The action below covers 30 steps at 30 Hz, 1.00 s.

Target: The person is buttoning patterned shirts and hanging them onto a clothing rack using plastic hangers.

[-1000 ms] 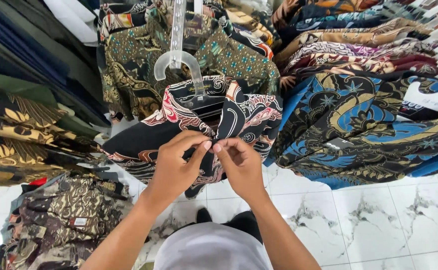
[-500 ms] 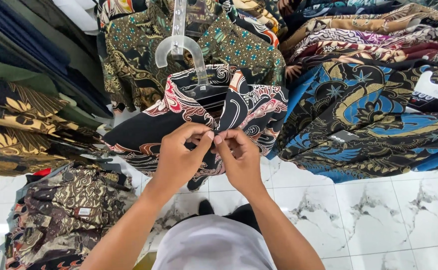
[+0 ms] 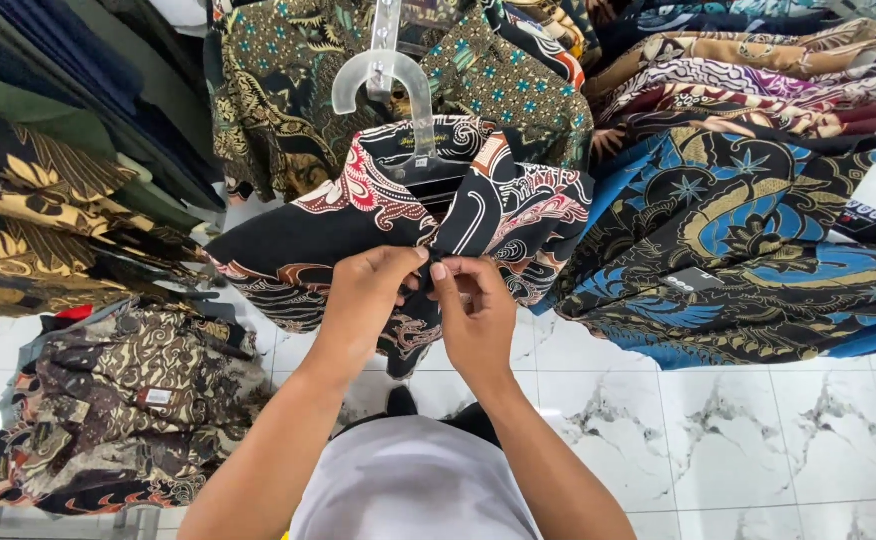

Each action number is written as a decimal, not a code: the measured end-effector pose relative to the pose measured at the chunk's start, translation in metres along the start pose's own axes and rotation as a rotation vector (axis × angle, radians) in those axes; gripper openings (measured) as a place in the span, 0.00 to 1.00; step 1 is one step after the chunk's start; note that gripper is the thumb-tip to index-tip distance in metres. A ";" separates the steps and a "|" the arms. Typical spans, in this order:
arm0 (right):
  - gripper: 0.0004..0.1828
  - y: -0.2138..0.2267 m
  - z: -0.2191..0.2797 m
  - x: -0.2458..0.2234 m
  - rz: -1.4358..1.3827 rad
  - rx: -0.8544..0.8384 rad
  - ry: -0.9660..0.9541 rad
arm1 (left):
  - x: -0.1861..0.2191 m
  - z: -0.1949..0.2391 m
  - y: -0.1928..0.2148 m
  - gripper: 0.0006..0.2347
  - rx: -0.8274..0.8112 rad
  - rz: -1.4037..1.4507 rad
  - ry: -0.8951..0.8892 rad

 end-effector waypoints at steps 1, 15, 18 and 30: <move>0.05 0.000 -0.001 0.001 0.003 -0.003 -0.001 | -0.007 -0.006 0.000 0.11 0.000 0.004 0.002; 0.27 0.021 -0.104 -0.020 0.528 -0.172 0.450 | 0.110 -0.010 0.057 0.19 0.153 -0.569 -0.977; 0.17 0.020 -0.125 0.012 0.502 -0.214 0.469 | 0.103 -0.045 0.061 0.10 0.141 -0.603 -1.140; 0.20 0.097 -0.134 0.071 0.343 -0.303 -0.103 | 0.035 -0.073 0.191 0.17 0.273 -0.506 -0.460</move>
Point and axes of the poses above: each hand's wrist, its own z-axis away from the middle knuckle, its own y-axis out of the back of the hand, x = y × z, the point moved 7 cm from there along -z, towards the middle knuckle, and after that the axes turned 4 degrees about y, right-handed, at the moved point
